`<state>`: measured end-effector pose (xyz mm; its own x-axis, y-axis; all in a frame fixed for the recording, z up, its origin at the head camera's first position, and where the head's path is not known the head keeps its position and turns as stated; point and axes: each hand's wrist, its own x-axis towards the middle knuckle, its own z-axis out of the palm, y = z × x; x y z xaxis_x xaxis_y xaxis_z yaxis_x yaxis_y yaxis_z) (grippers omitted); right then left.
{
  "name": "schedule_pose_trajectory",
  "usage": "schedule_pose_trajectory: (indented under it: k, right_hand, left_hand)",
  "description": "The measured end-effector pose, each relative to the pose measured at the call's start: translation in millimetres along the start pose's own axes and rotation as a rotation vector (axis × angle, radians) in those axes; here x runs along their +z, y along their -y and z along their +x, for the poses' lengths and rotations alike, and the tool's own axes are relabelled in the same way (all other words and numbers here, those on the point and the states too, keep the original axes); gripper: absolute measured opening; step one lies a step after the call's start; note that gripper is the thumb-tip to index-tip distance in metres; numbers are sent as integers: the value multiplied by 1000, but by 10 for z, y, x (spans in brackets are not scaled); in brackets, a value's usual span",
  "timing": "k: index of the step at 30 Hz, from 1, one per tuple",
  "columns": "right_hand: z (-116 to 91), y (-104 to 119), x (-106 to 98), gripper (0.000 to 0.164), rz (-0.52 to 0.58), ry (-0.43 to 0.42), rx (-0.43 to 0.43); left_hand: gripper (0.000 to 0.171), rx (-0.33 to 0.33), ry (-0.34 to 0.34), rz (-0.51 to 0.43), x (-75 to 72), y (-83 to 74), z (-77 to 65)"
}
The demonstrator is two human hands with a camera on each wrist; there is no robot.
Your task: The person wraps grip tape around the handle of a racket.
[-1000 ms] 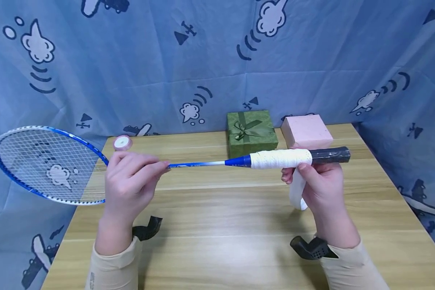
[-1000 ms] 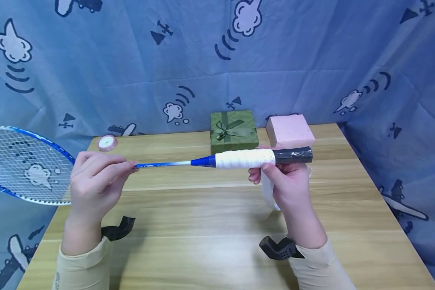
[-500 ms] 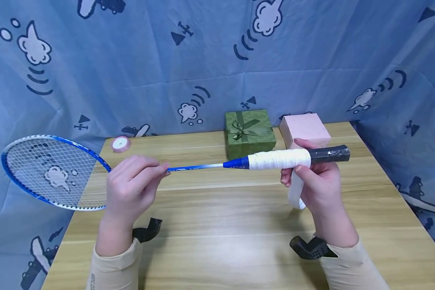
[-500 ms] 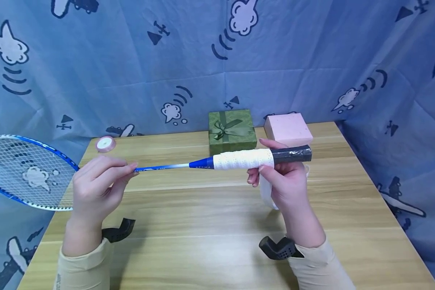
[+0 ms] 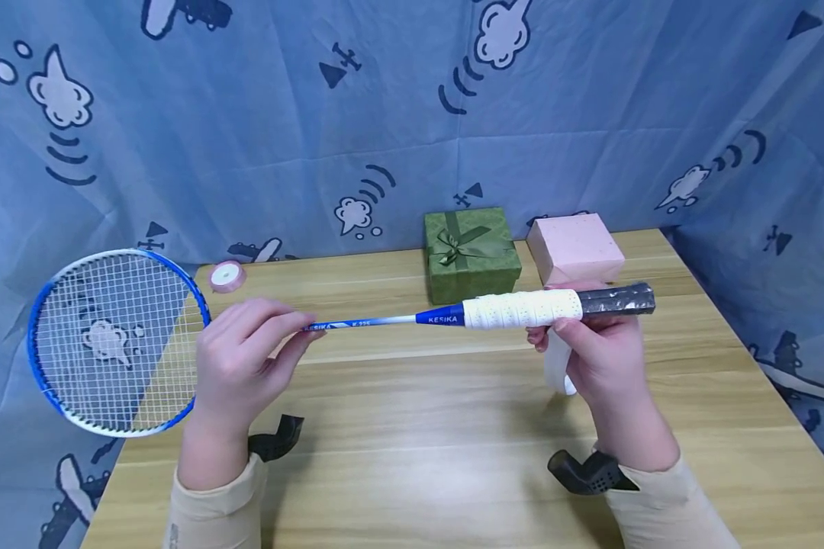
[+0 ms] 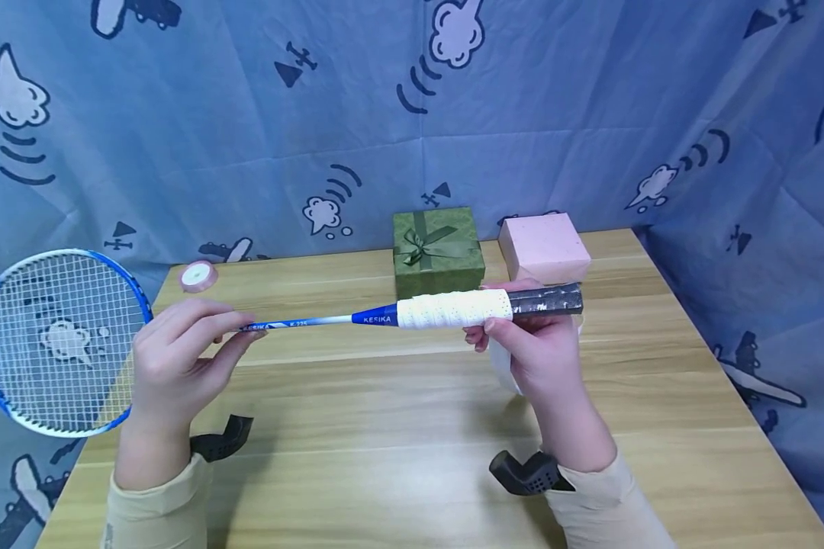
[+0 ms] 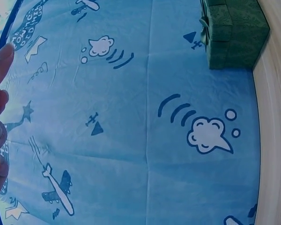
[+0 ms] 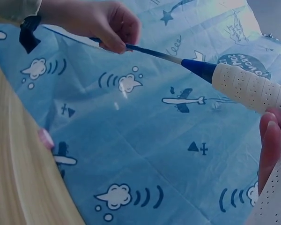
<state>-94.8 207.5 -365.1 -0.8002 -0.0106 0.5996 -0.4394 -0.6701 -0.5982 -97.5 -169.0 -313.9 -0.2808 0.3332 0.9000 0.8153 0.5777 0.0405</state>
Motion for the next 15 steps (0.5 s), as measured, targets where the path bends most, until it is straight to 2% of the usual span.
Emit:
schedule_pose_trajectory:
  k: [7, 12, 15]
  right_hand:
    - [3, -19, 47, 21, 1, -15, -2]
    - [8, -45, 6, 39, 110, 59, 29]
    - [15, -57, -32, 43, 117, 104, 55]
  left_hand:
    - [27, 8, -53, 36, 8, -24, -27]
    - [26, 10, -27, 25, 26, -14, -28]
    - [26, 2, -12, 28, 20, -3, -43]
